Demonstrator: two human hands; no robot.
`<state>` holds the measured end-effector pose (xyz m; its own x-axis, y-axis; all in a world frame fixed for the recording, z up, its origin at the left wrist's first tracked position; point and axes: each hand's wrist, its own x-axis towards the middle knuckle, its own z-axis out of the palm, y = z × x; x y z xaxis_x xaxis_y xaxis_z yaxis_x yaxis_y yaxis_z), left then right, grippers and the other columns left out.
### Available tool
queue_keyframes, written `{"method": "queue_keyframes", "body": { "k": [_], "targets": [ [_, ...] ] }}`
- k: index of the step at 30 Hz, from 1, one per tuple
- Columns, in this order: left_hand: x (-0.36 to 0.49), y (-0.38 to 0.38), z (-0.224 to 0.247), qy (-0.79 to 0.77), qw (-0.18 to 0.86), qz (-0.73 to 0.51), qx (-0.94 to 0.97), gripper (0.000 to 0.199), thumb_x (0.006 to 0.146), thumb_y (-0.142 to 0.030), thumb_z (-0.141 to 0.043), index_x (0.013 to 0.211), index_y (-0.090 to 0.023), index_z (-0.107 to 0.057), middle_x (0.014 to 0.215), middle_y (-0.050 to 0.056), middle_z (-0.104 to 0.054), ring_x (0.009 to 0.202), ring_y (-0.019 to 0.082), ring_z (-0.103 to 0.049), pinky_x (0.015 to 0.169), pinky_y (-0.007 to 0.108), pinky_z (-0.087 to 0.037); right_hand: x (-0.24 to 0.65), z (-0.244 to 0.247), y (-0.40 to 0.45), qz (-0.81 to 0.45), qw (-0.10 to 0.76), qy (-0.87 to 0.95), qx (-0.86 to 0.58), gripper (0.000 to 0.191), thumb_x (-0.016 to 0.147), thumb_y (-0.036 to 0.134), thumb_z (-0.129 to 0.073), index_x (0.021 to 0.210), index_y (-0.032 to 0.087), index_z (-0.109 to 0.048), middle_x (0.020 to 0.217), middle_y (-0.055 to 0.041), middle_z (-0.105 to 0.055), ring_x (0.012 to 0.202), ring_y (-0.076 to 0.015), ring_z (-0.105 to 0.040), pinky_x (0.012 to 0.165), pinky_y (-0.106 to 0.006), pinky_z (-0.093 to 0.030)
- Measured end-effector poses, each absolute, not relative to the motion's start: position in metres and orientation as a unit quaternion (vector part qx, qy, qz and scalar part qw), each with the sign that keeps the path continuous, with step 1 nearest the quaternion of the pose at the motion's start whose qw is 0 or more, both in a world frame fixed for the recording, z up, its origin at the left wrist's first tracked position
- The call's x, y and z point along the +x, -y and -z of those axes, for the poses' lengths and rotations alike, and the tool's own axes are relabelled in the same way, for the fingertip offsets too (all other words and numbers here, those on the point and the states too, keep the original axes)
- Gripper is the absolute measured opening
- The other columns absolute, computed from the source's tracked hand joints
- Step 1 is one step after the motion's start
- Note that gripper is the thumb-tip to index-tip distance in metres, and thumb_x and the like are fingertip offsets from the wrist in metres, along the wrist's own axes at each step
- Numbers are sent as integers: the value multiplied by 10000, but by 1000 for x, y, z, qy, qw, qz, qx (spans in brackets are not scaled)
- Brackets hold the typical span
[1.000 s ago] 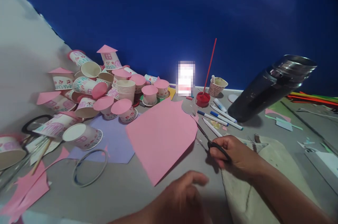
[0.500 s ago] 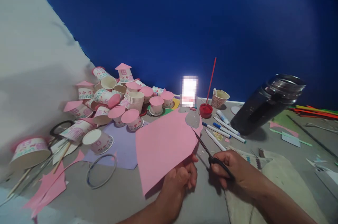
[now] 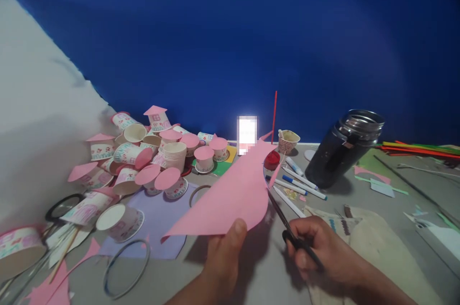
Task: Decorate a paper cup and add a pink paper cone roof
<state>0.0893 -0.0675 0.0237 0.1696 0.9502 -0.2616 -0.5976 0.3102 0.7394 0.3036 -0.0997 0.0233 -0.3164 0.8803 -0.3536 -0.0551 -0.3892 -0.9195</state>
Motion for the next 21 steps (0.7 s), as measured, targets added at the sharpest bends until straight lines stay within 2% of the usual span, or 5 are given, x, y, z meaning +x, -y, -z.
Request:
{"method": "queue_keyframes", "body": {
  "k": [3,7,9,16,21],
  "targets": [
    [99,48,-38,-389,698,-569,195,382,672,-299,-914,1018,-221,-771,941,38,-805,1130,290,-726,1024,383,-575,300,-16,95,-687,331,431,-483,623,561,715,-873,653,193,-544,541,42,-540,460,-92,-490,470,-223,-391],
    [104,29,-41,-416,710,-559,101,350,774,-201,-814,1116,-190,-741,1014,65,-811,895,225,-765,700,305,-622,301,-3,91,-673,285,444,-518,550,686,659,-824,646,194,-532,501,22,-572,459,-78,-421,483,-224,-260],
    [104,25,-37,-425,715,-550,83,346,810,-154,-778,1151,-191,-728,1005,67,-809,838,208,-761,630,285,-603,301,-1,90,-672,268,436,-536,530,707,647,-795,628,196,-528,489,20,-567,461,-76,-375,488,-231,-233],
    [108,23,-25,-375,741,-553,70,485,831,-78,-718,1306,-160,-665,1029,97,-807,868,235,-768,724,340,-632,290,-6,93,-713,246,335,-564,509,663,644,-748,572,218,-484,447,40,-464,453,-87,-350,487,-243,-263],
    [108,21,-20,-351,792,-494,75,541,896,-171,-700,1422,-130,-581,1072,157,-802,921,320,-790,797,439,-647,287,0,101,-740,311,263,-535,563,710,713,-721,610,201,-510,539,26,-463,550,-110,-403,549,-247,-336]
  ]
}}
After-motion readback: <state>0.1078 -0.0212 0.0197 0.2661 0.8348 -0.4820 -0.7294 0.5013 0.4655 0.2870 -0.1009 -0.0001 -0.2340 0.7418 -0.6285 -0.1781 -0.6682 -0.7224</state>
